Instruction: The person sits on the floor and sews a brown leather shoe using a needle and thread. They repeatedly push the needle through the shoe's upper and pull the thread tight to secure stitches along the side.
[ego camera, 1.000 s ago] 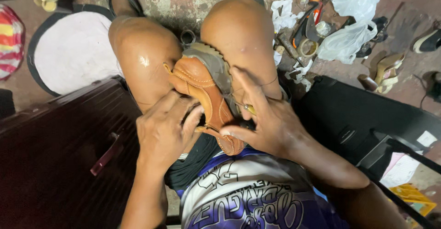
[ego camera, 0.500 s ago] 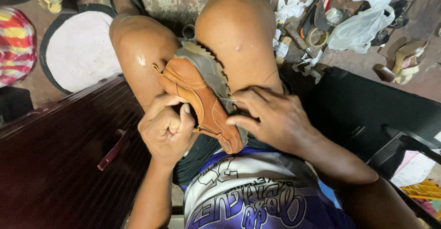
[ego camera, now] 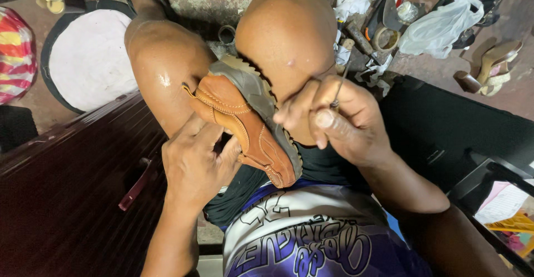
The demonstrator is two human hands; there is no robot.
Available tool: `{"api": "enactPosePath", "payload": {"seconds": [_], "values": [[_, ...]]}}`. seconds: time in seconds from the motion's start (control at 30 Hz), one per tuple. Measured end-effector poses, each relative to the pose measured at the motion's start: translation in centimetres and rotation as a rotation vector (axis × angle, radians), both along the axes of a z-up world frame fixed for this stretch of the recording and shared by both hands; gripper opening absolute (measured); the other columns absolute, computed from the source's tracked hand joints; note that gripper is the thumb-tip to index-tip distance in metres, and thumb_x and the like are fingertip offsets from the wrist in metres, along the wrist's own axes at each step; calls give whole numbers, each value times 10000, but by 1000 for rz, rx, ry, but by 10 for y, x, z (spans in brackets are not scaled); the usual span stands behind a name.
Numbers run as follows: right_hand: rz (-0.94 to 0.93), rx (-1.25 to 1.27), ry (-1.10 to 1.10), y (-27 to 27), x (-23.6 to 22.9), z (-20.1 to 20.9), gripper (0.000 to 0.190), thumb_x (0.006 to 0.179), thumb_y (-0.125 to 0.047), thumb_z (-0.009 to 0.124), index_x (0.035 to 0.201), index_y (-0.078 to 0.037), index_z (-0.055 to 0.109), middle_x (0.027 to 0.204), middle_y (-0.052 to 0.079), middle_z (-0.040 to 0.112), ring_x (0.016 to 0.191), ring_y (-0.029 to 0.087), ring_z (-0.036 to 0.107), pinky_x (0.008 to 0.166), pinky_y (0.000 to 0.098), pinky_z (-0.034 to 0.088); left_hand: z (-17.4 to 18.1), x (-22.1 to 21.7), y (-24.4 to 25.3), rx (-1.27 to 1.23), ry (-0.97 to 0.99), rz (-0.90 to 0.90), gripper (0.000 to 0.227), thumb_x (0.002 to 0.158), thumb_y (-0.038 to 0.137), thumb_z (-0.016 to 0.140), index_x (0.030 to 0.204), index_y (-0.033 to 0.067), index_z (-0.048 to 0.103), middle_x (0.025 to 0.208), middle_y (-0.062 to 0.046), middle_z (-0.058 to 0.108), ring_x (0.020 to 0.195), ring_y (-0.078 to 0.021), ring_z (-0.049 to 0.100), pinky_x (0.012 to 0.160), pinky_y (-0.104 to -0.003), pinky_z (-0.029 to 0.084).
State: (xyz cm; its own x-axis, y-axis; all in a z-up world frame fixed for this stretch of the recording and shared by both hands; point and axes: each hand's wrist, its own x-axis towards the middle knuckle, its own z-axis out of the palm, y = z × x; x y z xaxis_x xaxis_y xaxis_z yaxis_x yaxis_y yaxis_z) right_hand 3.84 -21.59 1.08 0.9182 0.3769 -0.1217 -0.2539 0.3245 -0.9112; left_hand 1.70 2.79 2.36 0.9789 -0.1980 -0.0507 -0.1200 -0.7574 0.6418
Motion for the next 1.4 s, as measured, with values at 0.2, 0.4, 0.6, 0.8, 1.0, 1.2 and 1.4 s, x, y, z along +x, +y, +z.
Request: {"api": "enactPosePath", "payload": {"seconds": [0.2,0.4,0.6,0.8,1.0,1.2,1.4], "values": [[80,-57,62,10,-3,0,223,1104,-219,558,954,-77,474,855,31,618,742,82,553,711,247,479,-12,-2,-1,-67,1,84,201,773,127,863,785,99,664,786,-41,631,624,-219,640,584,-338,512],[135,-332,-25,16,-2,-5,184,1086,-156,600,958,-52,517,847,25,579,715,86,502,666,254,434,-21,1,2,-164,-41,105,216,714,122,853,872,72,714,897,-74,691,727,-225,697,680,-333,562],[41,-435,-49,14,-8,-13,253,1096,-166,587,884,-63,496,827,1,556,707,68,501,659,243,441,-32,0,11,-163,-84,37,161,769,95,792,924,90,750,992,-97,732,771,-241,713,723,-340,583],[-106,-244,156,1,-18,-30,248,1107,-188,544,897,-71,485,776,31,571,615,82,475,569,237,412,-33,0,12,-236,-7,60,165,734,128,798,685,135,640,687,-32,579,578,-233,600,556,-333,477],[-148,-16,-128,7,-19,-33,293,1179,-245,533,1006,-11,504,793,105,594,634,165,544,726,337,508,-5,-7,5,-435,145,70,288,816,284,806,974,72,693,883,-76,661,679,-182,612,621,-336,508],[-240,2,-156,-4,-26,-46,333,1166,-298,510,1103,29,514,1088,213,597,848,224,666,692,314,538,-17,-18,-24,-467,113,189,365,883,415,775,853,71,657,752,-59,670,674,-195,655,650,-351,513],[-261,-516,-245,-42,-27,-36,314,1221,-196,461,1321,93,534,1182,143,548,974,135,604,820,209,516,-32,-19,-15,-603,261,257,367,871,408,752,818,66,630,649,-29,626,563,-119,590,545,-329,474]]}}
